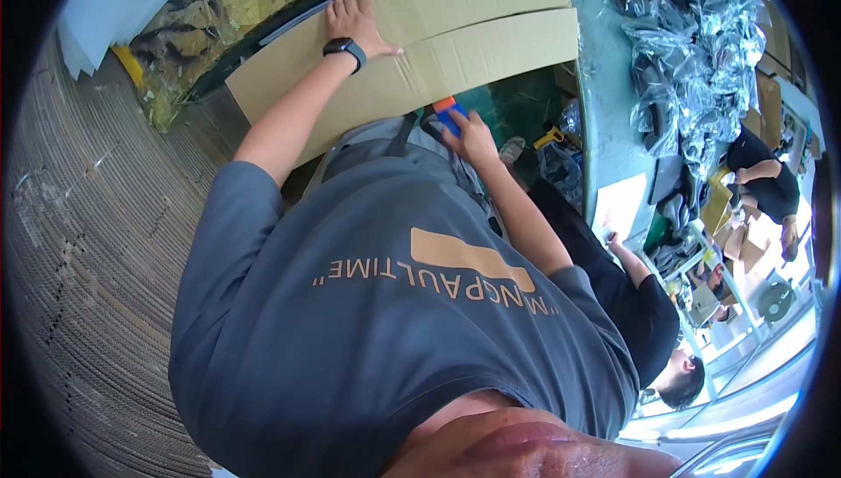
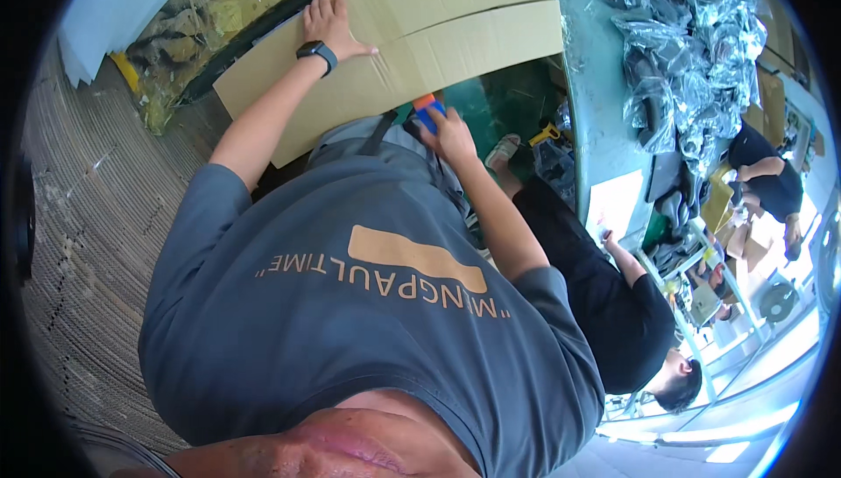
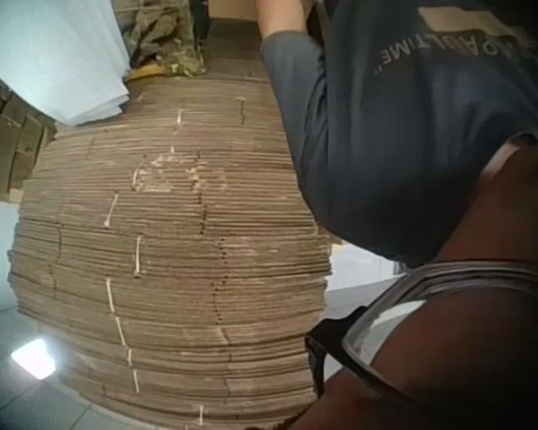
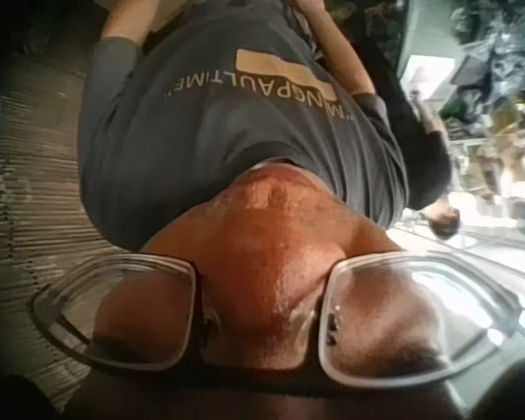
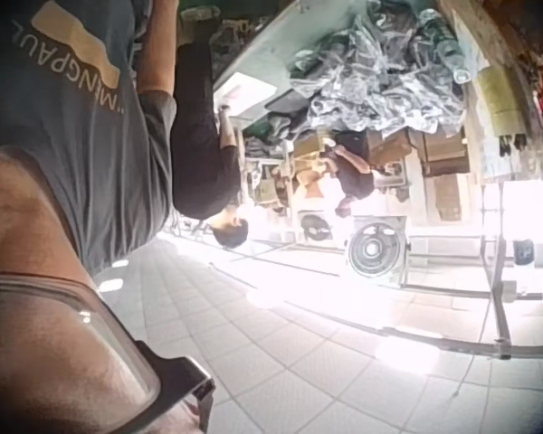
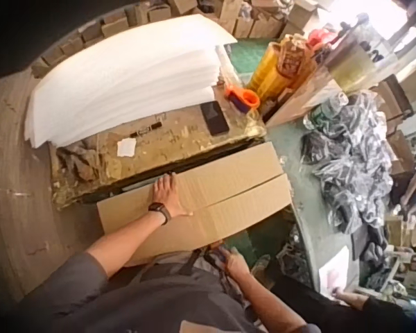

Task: Pack bicycle saddles into cardboard boxes, seal them with tape, and move them onto a pallet using a hand pallet jack.

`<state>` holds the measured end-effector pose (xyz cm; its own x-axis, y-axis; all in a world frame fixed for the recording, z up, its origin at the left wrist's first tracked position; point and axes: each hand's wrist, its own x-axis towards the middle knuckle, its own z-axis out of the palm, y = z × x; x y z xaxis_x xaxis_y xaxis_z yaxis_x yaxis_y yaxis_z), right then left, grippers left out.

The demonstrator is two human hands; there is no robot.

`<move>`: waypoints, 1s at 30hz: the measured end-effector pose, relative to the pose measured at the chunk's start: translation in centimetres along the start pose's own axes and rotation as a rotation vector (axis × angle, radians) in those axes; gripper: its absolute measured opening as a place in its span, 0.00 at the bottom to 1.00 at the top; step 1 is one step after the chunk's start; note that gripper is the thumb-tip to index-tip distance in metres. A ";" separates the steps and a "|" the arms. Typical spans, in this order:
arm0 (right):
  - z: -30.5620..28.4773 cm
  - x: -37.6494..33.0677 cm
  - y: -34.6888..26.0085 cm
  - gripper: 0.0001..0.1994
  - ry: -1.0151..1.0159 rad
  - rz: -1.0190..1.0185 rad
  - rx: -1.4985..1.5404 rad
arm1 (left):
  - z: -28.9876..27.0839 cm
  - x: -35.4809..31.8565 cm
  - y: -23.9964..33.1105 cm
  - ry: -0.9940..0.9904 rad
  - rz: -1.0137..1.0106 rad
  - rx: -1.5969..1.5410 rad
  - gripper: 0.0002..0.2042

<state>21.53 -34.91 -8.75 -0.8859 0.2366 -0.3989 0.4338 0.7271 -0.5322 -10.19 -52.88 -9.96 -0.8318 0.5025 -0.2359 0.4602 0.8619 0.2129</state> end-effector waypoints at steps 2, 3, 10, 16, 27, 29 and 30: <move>3.2 4.1 1.5 0.22 -0.022 0.069 -0.014 | -0.9 0.4 0.8 -0.061 0.020 -0.005 0.76; 3.9 5.9 1.9 0.22 -0.006 0.064 -0.016 | -1.1 0.9 0.8 -0.046 0.027 -0.004 0.76; -0.9 4.0 -3.4 0.28 -0.241 0.122 0.037 | 2.9 -4.2 -2.0 0.138 0.082 -0.044 0.61; -9.1 2.3 -8.1 0.28 -0.105 0.217 0.184 | 5.3 -8.1 0.5 0.231 0.048 -0.085 0.39; -16.8 4.5 -8.3 0.27 -0.407 -0.078 0.088 | 7.4 -5.3 8.9 0.219 -0.291 -0.143 0.43; -18.6 4.2 -7.7 0.27 -0.374 -0.079 0.082 | 8.0 -6.7 9.5 0.173 -0.323 -0.100 0.43; -19.3 4.0 -7.0 0.27 -0.375 -0.100 0.075 | 8.1 -7.3 10.0 0.164 -0.321 -0.081 0.42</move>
<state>11.79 -26.60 7.81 -0.8089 -0.0955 -0.5802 0.3711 0.6826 -0.6296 2.98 -47.33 -13.77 -0.9716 0.1836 -0.1494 0.1467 0.9624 0.2288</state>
